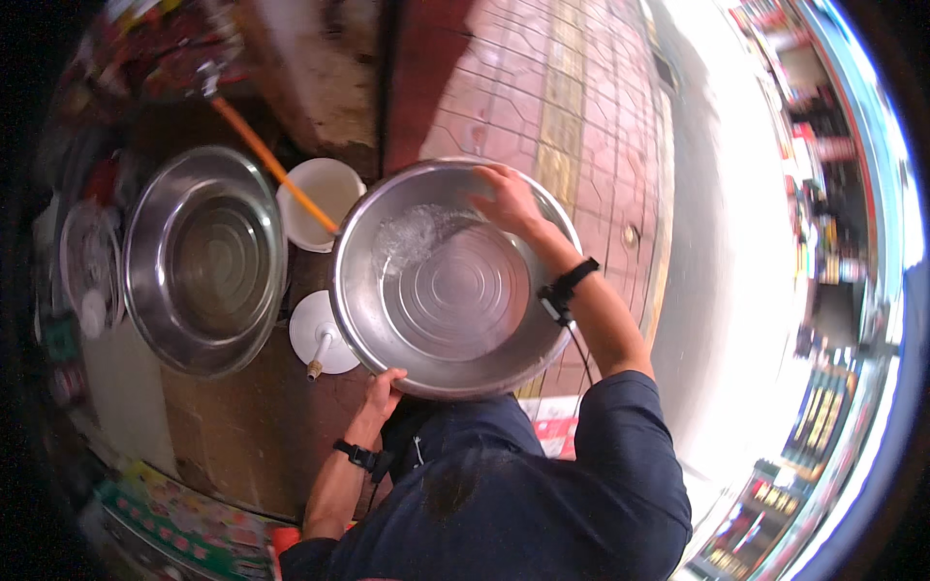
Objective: The person washes a white pedestal fan by submerging its head in a large metal basin of water, scrubbing the surface with hands, then rinses the basin and refills it with fresh water from a tap.
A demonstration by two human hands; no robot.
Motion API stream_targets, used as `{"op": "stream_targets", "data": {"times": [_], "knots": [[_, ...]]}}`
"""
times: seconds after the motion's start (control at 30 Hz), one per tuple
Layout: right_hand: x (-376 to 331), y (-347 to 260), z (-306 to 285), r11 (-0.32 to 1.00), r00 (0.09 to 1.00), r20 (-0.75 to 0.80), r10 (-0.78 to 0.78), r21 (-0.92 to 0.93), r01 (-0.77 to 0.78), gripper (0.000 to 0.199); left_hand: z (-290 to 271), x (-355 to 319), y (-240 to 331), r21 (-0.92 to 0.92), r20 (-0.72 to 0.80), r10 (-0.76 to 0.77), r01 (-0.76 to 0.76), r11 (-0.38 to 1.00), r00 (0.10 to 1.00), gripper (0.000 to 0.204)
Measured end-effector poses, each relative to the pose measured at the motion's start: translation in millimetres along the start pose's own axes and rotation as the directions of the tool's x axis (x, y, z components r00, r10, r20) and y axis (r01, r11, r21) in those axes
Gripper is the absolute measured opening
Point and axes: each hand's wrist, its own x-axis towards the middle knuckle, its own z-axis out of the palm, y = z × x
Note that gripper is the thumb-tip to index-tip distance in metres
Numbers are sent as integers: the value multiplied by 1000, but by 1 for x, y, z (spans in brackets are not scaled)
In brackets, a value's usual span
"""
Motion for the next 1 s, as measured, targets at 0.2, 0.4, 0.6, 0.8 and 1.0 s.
{"op": "stream_targets", "data": {"times": [0.2,0.4,0.6,0.8,1.0], "knots": [[-262,99,-48,750,721,-255,645,396,-531,67,0,25,-24,194,10,-144,140,971,989,34],[-453,109,23,184,186,-79,979,724,-665,102,55,39,-10,561,66,-159,95,822,985,51],[-605,109,84,-539,-3,575,818,766,-350,72,141,66,-21,867,77,-199,33,497,977,50],[-675,108,145,-538,5,545,838,826,170,44,230,144,-96,965,7,-402,99,241,916,45],[-692,191,259,-586,-338,585,737,802,111,47,269,304,-205,994,106,-575,-74,78,811,43]]}}
